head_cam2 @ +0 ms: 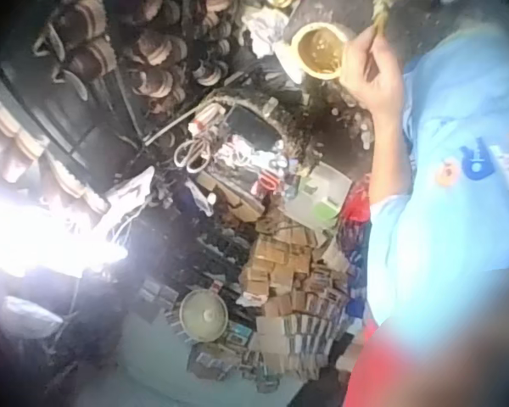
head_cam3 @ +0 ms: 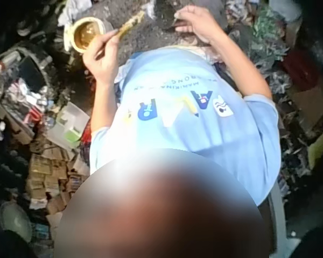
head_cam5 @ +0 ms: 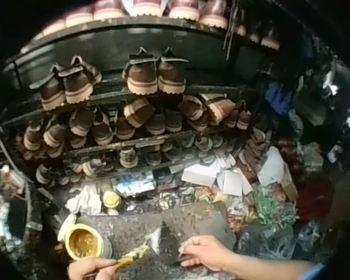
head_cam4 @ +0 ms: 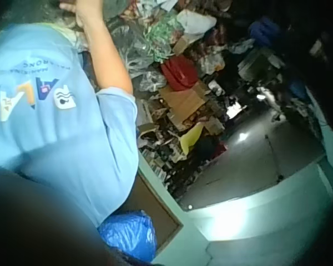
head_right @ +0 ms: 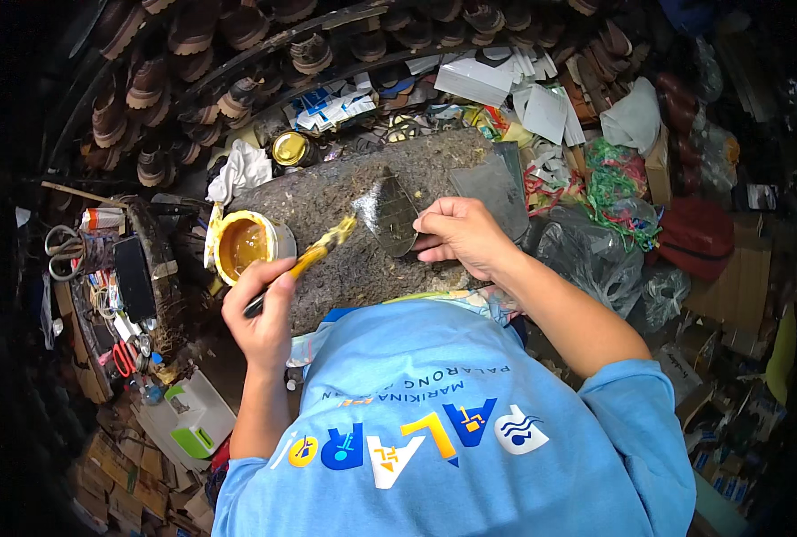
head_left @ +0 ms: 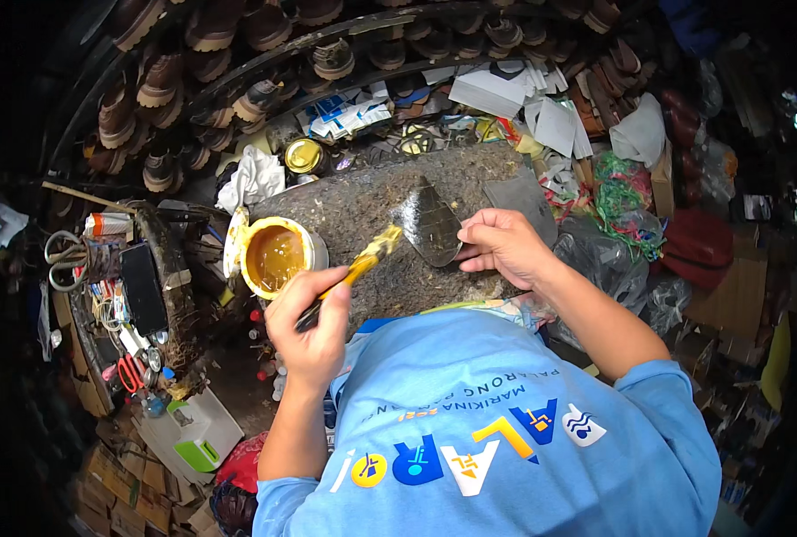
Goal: Applying adhesive to various shoe components including heels and soles using a brush.
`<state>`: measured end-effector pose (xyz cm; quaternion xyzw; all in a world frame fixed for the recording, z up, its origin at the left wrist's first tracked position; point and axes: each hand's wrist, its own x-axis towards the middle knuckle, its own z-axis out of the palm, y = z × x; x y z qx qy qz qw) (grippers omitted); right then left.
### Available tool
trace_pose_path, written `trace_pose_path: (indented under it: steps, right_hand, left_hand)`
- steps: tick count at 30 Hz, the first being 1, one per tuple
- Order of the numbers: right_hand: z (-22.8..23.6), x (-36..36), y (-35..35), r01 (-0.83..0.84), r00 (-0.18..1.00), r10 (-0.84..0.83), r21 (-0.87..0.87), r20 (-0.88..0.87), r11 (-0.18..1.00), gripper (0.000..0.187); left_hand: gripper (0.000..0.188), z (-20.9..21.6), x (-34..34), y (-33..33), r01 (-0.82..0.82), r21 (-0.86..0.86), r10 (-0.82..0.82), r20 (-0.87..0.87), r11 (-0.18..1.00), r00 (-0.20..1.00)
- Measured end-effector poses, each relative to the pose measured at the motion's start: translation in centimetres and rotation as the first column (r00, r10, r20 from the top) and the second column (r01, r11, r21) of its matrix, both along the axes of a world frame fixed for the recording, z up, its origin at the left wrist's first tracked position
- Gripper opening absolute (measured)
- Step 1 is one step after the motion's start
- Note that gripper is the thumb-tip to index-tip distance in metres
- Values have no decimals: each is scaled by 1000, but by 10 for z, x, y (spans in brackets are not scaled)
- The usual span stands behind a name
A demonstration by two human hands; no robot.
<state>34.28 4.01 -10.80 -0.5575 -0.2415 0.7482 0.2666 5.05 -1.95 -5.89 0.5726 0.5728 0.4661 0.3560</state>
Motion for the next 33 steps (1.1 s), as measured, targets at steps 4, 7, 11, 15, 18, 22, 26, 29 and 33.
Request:
trace_pose_path:
  steps: [4, 7, 11, 15, 18, 22, 26, 29, 33]
  right_hand:
    - [-10, -2, 1, 138, 929, -135, -17, -344, 990, 6]
    - [-16, -5, -1, 181, 895, -146, 45, -422, 982, 4]
    - [-17, -4, -3, 175, 913, -121, 104, -391, 979, 5]
    - [-14, 3, 0, 143, 894, -70, 135, -444, 980, 5]
    - [-17, 8, 2, 185, 855, -82, 154, -512, 971, 5]
    - [-16, 10, 7, 235, 771, -84, 159, -631, 959, 8]
    - [14, 11, 26, 412, 581, -153, 126, -800, 902, 30]
    - [64, 33, 62, 552, 441, 47, 313, -896, 773, 51]
    - [152, 76, 131, 641, 451, 340, 565, -825, 520, 28]
  left_hand:
    - [10, -21, 19, 22, 51, -19, -52, -50, 999, 997]
    - [13, -27, 27, 27, 125, 16, -124, -23, 992, 992]
    - [16, -20, 25, 18, 145, -230, -74, 290, 962, 954]
    - [26, -10, 14, 14, 196, -456, 286, 783, 868, 552]
    - [33, -4, 1, 15, 313, -390, 395, 917, 866, 51]
    - [33, 8, -14, 9, 306, -355, 407, 905, 884, -126]
    - [50, 23, -24, 9, 195, -315, 340, 934, 929, -108]
    - [31, 29, -29, 18, 139, -299, 317, 939, 944, -135]
    - [32, 29, -30, 29, 132, -202, 192, 978, 970, 86]
